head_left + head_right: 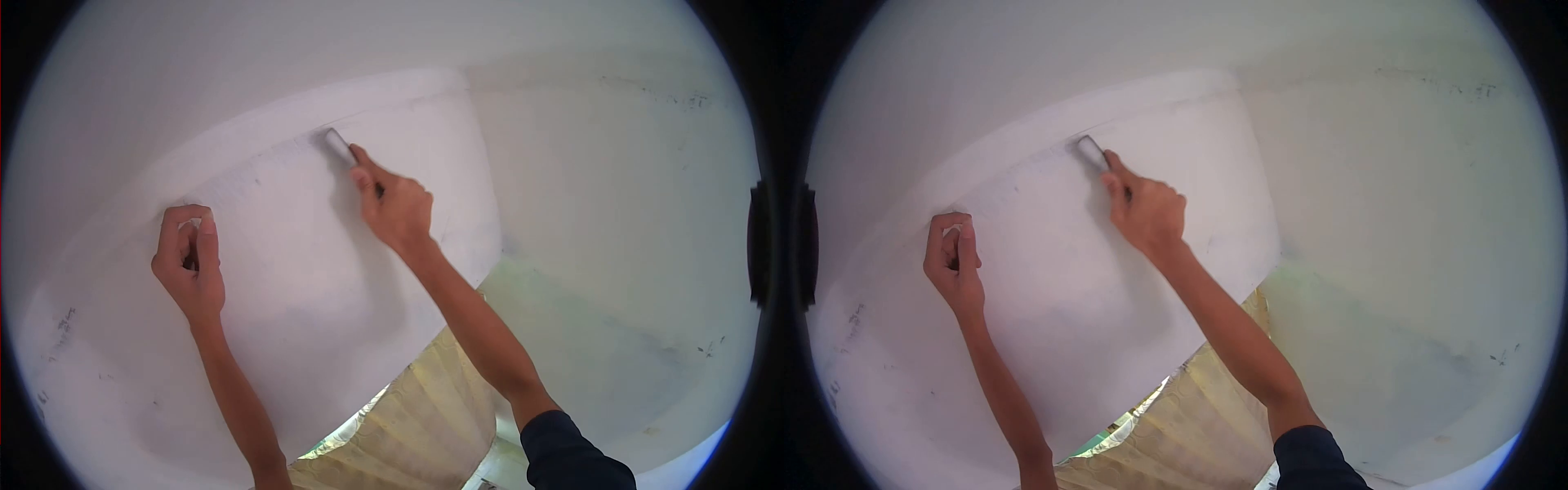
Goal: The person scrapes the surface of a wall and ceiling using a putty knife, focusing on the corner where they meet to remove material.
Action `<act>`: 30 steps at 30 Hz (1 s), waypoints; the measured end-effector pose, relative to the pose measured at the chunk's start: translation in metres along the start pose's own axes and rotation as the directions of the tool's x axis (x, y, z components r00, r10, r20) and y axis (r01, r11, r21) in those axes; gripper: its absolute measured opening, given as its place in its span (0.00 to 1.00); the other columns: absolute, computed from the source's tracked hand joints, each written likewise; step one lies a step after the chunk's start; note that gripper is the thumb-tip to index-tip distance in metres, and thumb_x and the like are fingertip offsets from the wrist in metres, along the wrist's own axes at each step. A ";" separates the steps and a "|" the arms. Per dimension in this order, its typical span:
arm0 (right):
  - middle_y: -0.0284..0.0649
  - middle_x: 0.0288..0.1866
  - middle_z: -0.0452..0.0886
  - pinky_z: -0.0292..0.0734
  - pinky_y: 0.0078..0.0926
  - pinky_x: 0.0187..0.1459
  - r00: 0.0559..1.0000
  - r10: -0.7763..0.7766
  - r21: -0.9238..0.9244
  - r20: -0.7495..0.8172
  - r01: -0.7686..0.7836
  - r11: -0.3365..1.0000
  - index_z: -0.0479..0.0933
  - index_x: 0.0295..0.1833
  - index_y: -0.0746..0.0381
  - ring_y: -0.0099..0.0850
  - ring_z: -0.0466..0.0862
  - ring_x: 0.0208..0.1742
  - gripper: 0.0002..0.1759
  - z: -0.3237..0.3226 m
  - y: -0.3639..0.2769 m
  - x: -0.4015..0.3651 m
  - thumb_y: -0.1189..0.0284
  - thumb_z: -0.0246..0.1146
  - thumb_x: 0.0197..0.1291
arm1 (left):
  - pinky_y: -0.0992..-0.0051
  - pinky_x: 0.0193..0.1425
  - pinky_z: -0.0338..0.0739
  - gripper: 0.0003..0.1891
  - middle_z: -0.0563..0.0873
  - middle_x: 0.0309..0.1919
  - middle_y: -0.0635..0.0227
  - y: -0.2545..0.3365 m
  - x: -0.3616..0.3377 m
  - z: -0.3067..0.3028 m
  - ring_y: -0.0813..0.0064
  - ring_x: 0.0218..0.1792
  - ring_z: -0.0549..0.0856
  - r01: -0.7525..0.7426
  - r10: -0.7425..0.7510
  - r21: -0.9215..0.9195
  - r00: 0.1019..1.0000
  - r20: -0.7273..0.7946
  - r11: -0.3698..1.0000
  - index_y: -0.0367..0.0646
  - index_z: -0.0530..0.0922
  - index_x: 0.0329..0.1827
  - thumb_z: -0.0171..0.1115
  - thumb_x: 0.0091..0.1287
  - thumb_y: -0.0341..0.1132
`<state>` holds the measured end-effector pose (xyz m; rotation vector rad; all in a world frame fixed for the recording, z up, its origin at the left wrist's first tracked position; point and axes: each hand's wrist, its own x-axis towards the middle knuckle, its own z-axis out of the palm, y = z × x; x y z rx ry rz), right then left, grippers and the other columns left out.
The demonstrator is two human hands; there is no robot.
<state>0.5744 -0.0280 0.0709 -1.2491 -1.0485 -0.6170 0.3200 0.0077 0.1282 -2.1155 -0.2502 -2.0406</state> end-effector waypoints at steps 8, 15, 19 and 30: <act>0.43 0.34 0.89 0.81 0.41 0.44 0.997 0.073 -0.061 0.004 -0.073 0.995 0.79 0.70 0.34 0.45 0.89 0.39 0.23 0.015 0.066 0.017 0.47 0.54 0.74 | 0.80 0.23 0.47 0.07 0.66 0.12 0.80 -0.001 0.001 -0.003 0.90 0.15 0.60 0.007 -0.008 -0.042 1.000 -0.024 0.999 0.43 0.80 0.39 0.61 0.75 0.35; 0.46 0.45 0.89 0.80 0.45 0.56 0.958 0.282 -0.034 0.052 -0.280 0.959 0.76 0.71 0.28 0.49 0.88 0.50 0.24 -0.027 0.101 0.045 0.42 0.51 0.74 | 0.80 0.24 0.47 0.07 0.66 0.12 0.81 -0.003 -0.007 -0.001 0.90 0.15 0.60 0.000 0.002 0.059 1.000 -0.026 0.998 0.43 0.80 0.39 0.60 0.75 0.35; 0.46 0.43 0.89 0.81 0.44 0.55 0.984 0.070 -0.093 0.165 -0.056 0.994 0.76 0.70 0.27 0.48 0.88 0.48 0.23 -0.028 0.075 0.031 0.43 0.51 0.74 | 0.79 0.24 0.47 0.07 0.65 0.13 0.80 -0.009 -0.009 -0.001 0.90 0.16 0.60 -0.059 0.060 0.008 0.997 -0.047 0.998 0.43 0.80 0.39 0.60 0.75 0.35; 0.40 0.26 0.84 0.79 0.36 0.36 0.990 -0.048 -0.104 0.132 0.062 0.993 0.78 0.70 0.33 0.42 0.82 0.27 0.22 -0.032 0.079 0.028 0.47 0.55 0.74 | 0.78 0.24 0.46 0.08 0.64 0.13 0.80 0.002 -0.002 0.003 0.89 0.16 0.59 0.000 0.002 0.057 0.999 -0.033 0.998 0.43 0.80 0.39 0.60 0.74 0.37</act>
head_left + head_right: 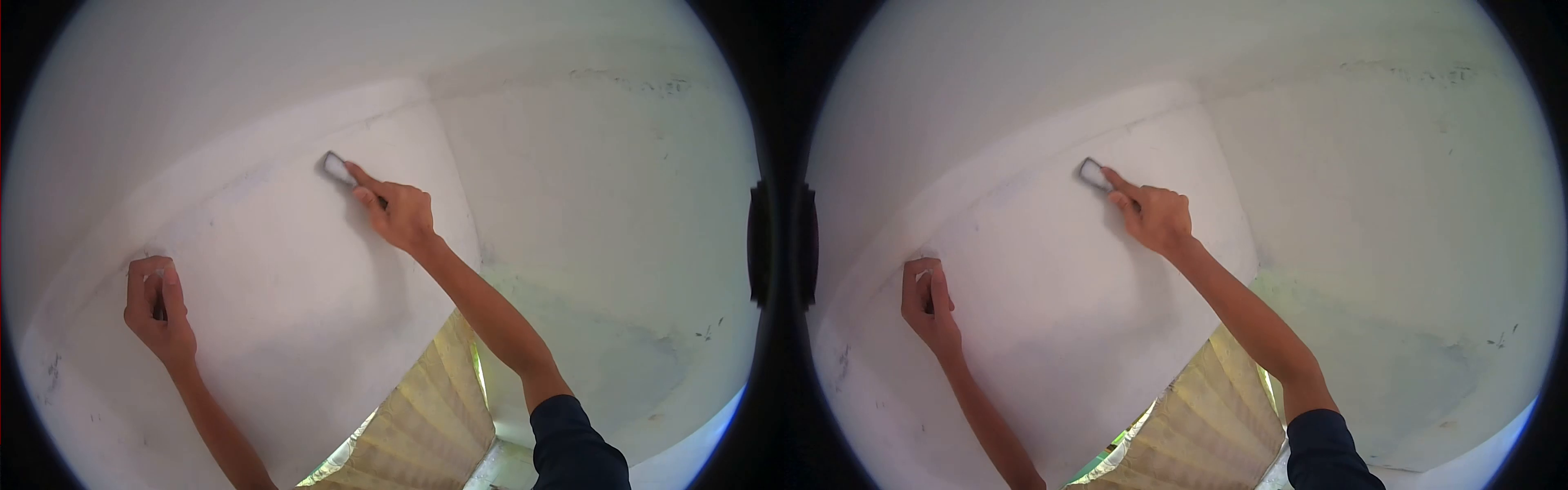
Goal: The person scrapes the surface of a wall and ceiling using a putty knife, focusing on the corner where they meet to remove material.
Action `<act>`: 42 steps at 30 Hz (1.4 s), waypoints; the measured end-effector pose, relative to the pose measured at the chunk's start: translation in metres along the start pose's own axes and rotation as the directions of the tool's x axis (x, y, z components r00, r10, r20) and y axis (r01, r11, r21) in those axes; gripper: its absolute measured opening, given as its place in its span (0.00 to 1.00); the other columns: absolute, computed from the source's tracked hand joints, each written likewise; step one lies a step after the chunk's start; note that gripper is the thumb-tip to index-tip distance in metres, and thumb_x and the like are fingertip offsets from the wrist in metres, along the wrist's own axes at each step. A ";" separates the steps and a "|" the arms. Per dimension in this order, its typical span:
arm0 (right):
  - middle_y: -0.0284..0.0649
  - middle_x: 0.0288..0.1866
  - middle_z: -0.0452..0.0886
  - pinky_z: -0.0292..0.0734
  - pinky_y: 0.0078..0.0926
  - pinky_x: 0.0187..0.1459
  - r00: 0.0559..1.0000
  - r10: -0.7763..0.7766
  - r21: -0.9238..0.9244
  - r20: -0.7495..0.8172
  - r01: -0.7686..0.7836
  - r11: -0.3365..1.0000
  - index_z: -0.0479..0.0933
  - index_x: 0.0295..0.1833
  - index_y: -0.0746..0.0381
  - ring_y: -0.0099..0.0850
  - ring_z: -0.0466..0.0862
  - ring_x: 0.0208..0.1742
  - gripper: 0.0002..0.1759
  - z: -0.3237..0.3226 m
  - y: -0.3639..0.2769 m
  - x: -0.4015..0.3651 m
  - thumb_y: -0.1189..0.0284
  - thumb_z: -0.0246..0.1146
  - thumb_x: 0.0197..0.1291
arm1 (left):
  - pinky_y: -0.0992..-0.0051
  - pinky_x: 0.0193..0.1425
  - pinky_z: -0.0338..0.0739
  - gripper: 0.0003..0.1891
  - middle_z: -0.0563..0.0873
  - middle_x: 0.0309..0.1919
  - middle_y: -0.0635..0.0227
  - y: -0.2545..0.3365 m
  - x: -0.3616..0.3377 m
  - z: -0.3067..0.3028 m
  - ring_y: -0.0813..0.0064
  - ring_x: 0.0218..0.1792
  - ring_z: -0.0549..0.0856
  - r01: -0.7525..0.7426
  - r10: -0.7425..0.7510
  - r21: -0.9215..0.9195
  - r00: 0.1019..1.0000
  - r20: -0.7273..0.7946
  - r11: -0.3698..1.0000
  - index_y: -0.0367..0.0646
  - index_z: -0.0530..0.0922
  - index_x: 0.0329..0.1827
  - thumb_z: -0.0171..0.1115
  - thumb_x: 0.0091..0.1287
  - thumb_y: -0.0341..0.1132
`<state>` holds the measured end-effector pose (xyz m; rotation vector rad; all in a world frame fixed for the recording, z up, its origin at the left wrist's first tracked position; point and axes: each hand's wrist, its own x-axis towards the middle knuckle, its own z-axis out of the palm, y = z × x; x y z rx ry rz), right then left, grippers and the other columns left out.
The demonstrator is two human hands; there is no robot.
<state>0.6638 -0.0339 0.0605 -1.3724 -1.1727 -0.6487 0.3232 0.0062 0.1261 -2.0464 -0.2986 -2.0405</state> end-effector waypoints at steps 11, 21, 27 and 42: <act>0.44 0.45 0.90 0.80 0.44 0.58 0.979 0.192 -0.030 0.062 -0.190 0.981 0.76 0.69 0.23 0.47 0.88 0.51 0.22 -0.009 0.031 0.023 0.43 0.52 0.73 | 0.79 0.24 0.46 0.08 0.65 0.14 0.80 -0.004 -0.004 0.001 0.89 0.17 0.59 0.001 -0.001 -0.024 1.000 0.001 1.000 0.42 0.80 0.39 0.60 0.74 0.37; 0.43 0.47 0.90 0.80 0.42 0.57 0.978 0.187 0.001 -0.093 -0.188 0.982 0.76 0.71 0.29 0.44 0.88 0.51 0.23 -0.015 0.098 0.056 0.44 0.53 0.74 | 0.79 0.24 0.46 0.08 0.64 0.14 0.80 -0.002 -0.005 0.000 0.90 0.17 0.60 0.002 -0.002 -0.011 1.000 0.016 1.000 0.43 0.80 0.39 0.60 0.75 0.37; 0.45 0.46 0.89 0.81 0.43 0.54 0.961 0.264 -0.068 -0.085 -0.270 0.961 0.74 0.71 0.25 0.46 0.88 0.48 0.23 -0.020 0.105 0.071 0.45 0.53 0.74 | 0.79 0.24 0.46 0.08 0.64 0.14 0.81 -0.007 -0.003 0.005 0.90 0.17 0.60 0.001 -0.001 -0.034 1.000 0.003 0.999 0.44 0.80 0.40 0.60 0.75 0.38; 0.44 0.57 0.88 0.76 0.41 0.65 0.984 0.124 0.071 -0.131 -0.116 0.991 0.80 0.67 0.31 0.45 0.85 0.60 0.23 -0.012 0.136 0.046 0.43 0.55 0.72 | 0.80 0.23 0.47 0.11 0.65 0.15 0.81 0.014 -0.008 0.009 0.90 0.16 0.61 0.026 -0.033 -0.193 0.999 -0.035 0.981 0.40 0.80 0.43 0.56 0.77 0.39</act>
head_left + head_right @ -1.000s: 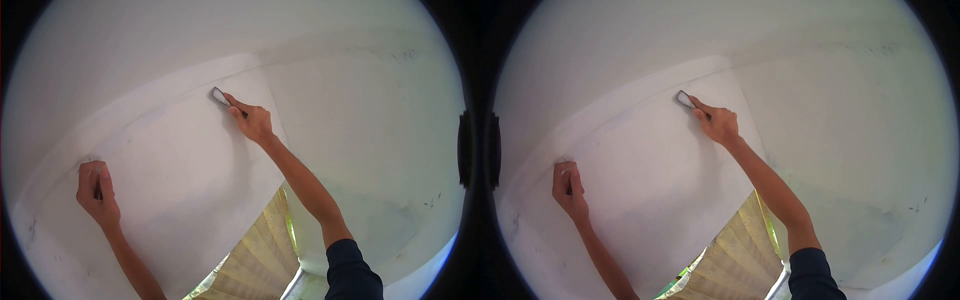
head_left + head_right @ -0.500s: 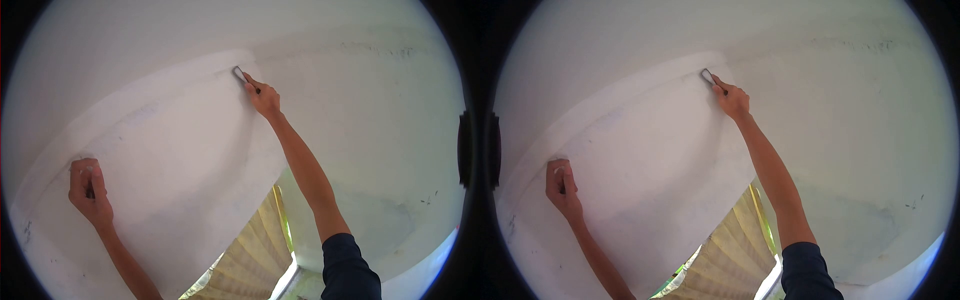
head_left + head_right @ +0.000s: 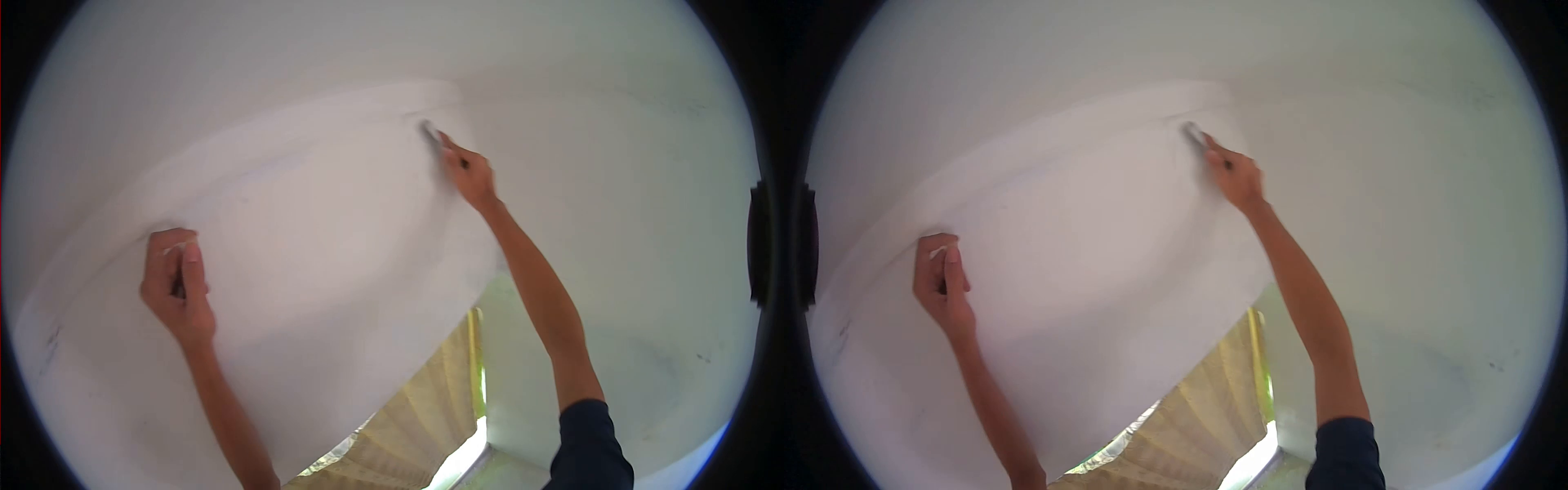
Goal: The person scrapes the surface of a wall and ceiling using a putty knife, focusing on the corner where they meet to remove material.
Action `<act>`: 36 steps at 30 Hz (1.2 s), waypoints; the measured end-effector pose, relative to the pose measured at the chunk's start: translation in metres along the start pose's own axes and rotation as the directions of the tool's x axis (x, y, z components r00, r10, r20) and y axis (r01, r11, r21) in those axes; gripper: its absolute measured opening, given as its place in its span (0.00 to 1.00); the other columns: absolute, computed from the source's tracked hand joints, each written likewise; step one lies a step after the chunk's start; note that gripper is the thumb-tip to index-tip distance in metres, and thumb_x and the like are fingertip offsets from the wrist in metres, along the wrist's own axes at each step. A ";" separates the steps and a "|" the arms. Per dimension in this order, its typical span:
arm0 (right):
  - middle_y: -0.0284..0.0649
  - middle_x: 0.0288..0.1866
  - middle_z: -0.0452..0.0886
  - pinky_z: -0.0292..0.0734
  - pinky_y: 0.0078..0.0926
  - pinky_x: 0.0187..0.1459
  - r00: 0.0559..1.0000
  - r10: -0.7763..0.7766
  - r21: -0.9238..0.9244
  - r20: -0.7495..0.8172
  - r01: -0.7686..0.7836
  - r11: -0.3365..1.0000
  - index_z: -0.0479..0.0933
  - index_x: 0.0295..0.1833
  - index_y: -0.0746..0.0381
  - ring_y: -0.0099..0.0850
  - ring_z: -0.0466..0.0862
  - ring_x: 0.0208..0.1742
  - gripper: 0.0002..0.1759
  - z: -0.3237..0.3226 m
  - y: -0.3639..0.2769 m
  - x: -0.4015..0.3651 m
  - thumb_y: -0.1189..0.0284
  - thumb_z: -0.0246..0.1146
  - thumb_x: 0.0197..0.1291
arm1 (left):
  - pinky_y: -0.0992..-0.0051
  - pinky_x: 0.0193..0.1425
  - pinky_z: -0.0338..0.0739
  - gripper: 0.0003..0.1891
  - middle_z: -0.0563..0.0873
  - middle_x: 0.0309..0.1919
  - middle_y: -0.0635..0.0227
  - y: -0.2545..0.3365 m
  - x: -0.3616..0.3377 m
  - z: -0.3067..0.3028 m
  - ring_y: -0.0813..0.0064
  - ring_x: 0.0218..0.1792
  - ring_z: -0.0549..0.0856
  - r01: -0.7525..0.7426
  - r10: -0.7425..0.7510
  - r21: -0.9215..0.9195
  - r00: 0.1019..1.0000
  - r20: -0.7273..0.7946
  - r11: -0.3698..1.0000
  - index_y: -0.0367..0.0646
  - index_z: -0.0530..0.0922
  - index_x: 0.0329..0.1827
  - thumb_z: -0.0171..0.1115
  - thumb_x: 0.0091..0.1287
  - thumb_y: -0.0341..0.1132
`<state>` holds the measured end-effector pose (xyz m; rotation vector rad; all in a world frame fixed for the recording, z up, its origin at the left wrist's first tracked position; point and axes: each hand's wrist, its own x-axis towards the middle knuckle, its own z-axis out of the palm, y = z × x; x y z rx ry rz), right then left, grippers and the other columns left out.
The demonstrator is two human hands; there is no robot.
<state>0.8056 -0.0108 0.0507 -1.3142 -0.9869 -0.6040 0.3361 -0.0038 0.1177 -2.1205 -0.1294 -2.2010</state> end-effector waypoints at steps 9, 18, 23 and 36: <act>0.35 0.22 0.76 0.70 0.26 0.24 0.887 0.279 0.398 0.367 -0.421 0.815 0.85 0.54 0.64 0.24 0.75 0.21 0.35 0.000 -0.039 -0.072 0.42 0.50 0.77 | 0.80 0.17 0.48 0.21 0.68 0.19 0.73 0.005 0.004 -0.007 0.86 0.12 0.58 -0.077 0.023 -0.328 0.986 -0.167 0.941 0.39 0.69 0.29 0.43 0.78 0.45; 0.30 0.19 0.70 0.60 0.21 0.14 0.766 0.267 0.658 0.584 -0.640 0.396 0.79 0.43 0.61 0.20 0.68 0.12 0.32 -0.024 -0.168 -0.122 0.44 0.45 0.80 | 0.79 0.19 0.47 0.20 0.63 0.16 0.74 0.058 0.042 -0.018 0.84 0.12 0.54 -0.079 -0.087 -0.546 0.959 -0.271 0.834 0.42 0.66 0.27 0.43 0.79 0.42; 0.30 0.19 0.69 0.60 0.23 0.14 0.768 0.342 0.651 0.541 -0.640 0.408 0.71 0.32 0.58 0.20 0.66 0.12 0.29 -0.043 -0.191 -0.118 0.49 0.44 0.82 | 0.74 0.22 0.47 0.16 0.64 0.15 0.74 0.116 0.018 -0.044 0.82 0.12 0.55 -0.169 0.042 -0.747 0.982 -0.186 0.643 0.44 0.64 0.31 0.44 0.80 0.38; 0.58 0.40 0.85 0.79 0.59 0.49 0.911 0.301 0.265 0.282 -0.375 0.888 0.83 0.45 0.61 0.61 0.84 0.43 0.23 -0.027 -0.255 -0.126 0.57 0.48 0.80 | 0.75 0.22 0.51 0.15 0.67 0.11 0.74 0.228 -0.009 -0.095 0.81 0.12 0.61 -0.186 0.255 -0.341 0.952 0.170 0.921 0.41 0.70 0.29 0.50 0.74 0.38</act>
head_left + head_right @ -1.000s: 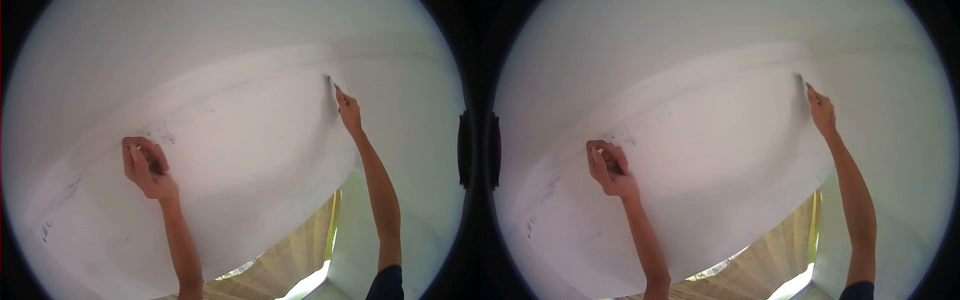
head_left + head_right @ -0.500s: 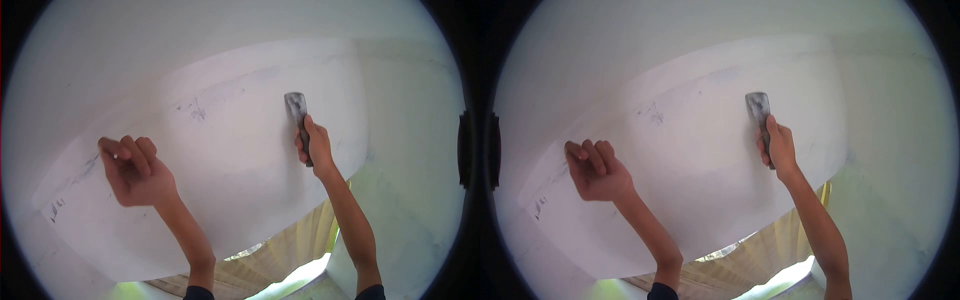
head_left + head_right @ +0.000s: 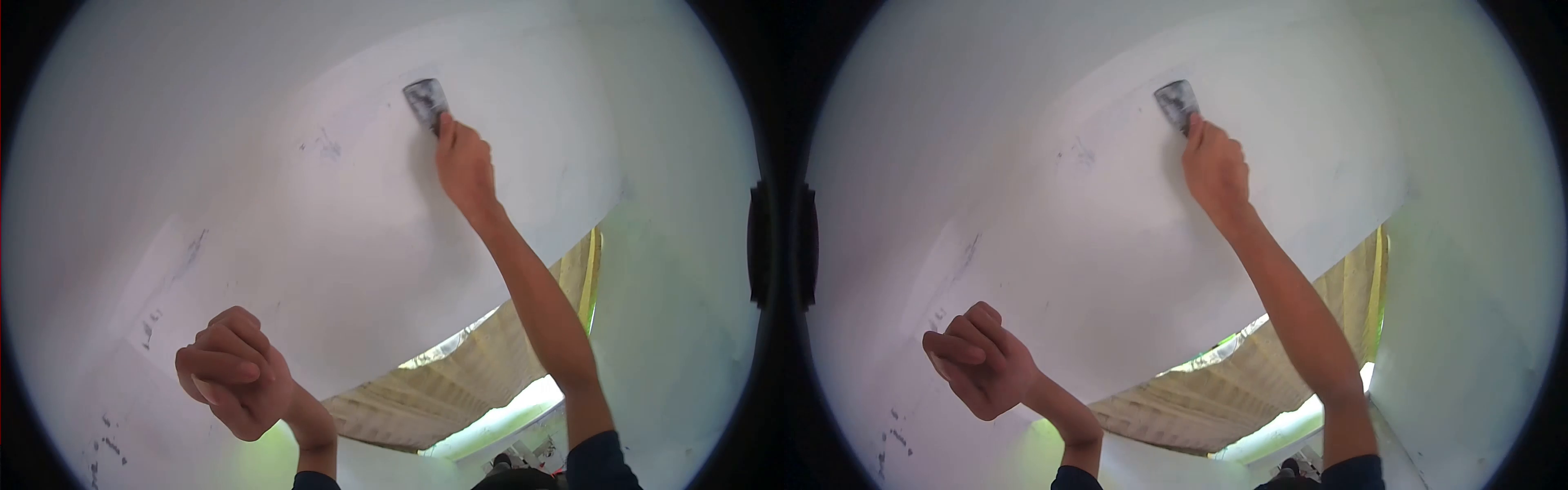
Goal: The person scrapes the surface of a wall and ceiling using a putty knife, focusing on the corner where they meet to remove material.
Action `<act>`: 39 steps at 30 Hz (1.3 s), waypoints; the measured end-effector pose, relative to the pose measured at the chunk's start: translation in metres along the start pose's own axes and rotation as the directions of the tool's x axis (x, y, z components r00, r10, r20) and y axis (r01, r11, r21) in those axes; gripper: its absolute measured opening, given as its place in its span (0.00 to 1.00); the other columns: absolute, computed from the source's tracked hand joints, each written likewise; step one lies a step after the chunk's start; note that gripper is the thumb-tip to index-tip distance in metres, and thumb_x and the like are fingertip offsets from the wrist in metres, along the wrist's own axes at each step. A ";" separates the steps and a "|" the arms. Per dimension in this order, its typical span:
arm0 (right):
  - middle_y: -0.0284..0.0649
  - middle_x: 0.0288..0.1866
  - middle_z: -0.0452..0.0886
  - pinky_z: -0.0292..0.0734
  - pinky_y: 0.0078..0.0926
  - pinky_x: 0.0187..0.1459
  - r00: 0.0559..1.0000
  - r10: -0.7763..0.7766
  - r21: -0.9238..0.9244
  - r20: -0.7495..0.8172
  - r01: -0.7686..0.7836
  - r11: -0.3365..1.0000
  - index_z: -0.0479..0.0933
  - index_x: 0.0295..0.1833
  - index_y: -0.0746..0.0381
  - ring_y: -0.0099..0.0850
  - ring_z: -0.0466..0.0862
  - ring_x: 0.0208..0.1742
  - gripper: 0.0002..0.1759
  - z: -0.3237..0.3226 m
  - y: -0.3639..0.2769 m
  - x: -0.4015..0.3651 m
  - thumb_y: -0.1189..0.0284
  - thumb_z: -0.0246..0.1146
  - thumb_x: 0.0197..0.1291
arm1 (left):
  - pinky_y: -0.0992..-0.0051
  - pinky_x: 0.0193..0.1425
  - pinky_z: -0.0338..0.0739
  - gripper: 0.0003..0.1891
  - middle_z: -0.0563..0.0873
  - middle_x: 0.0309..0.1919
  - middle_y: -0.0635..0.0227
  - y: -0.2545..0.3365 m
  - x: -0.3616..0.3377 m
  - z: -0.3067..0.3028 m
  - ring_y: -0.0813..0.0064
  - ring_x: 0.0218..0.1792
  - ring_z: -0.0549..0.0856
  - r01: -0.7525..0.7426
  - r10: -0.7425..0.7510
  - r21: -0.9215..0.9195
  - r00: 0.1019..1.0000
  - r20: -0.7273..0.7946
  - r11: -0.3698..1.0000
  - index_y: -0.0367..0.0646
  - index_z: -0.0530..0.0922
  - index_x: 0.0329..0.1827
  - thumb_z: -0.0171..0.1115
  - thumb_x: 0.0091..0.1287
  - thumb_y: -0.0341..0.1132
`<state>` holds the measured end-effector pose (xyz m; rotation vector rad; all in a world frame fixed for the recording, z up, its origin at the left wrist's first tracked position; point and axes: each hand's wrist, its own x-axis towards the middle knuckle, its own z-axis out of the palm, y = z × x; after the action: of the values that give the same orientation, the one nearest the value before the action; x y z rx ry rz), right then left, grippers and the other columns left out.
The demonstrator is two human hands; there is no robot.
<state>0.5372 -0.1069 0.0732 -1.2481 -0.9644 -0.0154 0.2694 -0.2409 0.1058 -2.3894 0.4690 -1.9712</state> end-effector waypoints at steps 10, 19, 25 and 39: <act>0.53 0.37 0.88 0.83 0.55 0.47 0.994 -0.094 -0.091 0.062 0.100 0.991 0.82 0.43 0.59 0.59 0.87 0.43 0.27 0.031 -0.014 -0.035 0.52 0.45 0.80 | 0.72 0.25 0.53 0.12 0.64 0.12 0.71 0.134 -0.033 -0.039 0.78 0.15 0.59 0.239 -0.238 0.412 0.970 -0.053 0.879 0.40 0.67 0.27 0.50 0.71 0.32; 0.52 0.44 0.88 0.80 0.57 0.52 0.988 -0.012 -0.075 0.153 0.024 0.997 0.85 0.50 0.53 0.58 0.85 0.50 0.24 0.004 -0.027 -0.016 0.51 0.47 0.79 | 0.78 0.15 0.63 0.16 0.78 0.15 0.61 0.267 -0.151 -0.051 0.79 0.11 0.72 0.887 -0.801 0.024 0.429 -0.417 0.462 0.34 0.74 0.24 0.64 0.67 0.36; 0.52 0.44 0.88 0.80 0.54 0.53 0.955 -0.204 -0.300 0.216 0.264 0.917 0.83 0.56 0.51 0.58 0.86 0.49 0.23 0.003 -0.031 -0.031 0.53 0.46 0.79 | 0.77 0.25 0.70 0.10 0.81 0.19 0.67 0.284 -0.205 -0.038 0.79 0.18 0.78 0.991 -0.940 -0.132 -0.063 -0.337 -0.019 0.34 0.81 0.33 0.66 0.67 0.34; 0.43 0.29 0.74 0.77 0.34 0.37 0.854 -0.493 -0.206 0.168 0.520 0.829 0.64 0.81 0.47 0.33 0.77 0.30 0.31 0.042 -0.046 -0.091 0.76 0.55 0.76 | 0.75 0.50 0.75 0.10 0.88 0.36 0.66 0.143 -0.238 -0.037 0.76 0.40 0.85 0.993 -0.990 -0.102 0.070 0.126 0.057 0.35 0.82 0.49 0.66 0.67 0.29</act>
<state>0.4324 -0.1341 0.0530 -1.1882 -1.4036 -0.5067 0.1634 -0.3153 -0.1427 -3.1564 -1.7140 -2.0907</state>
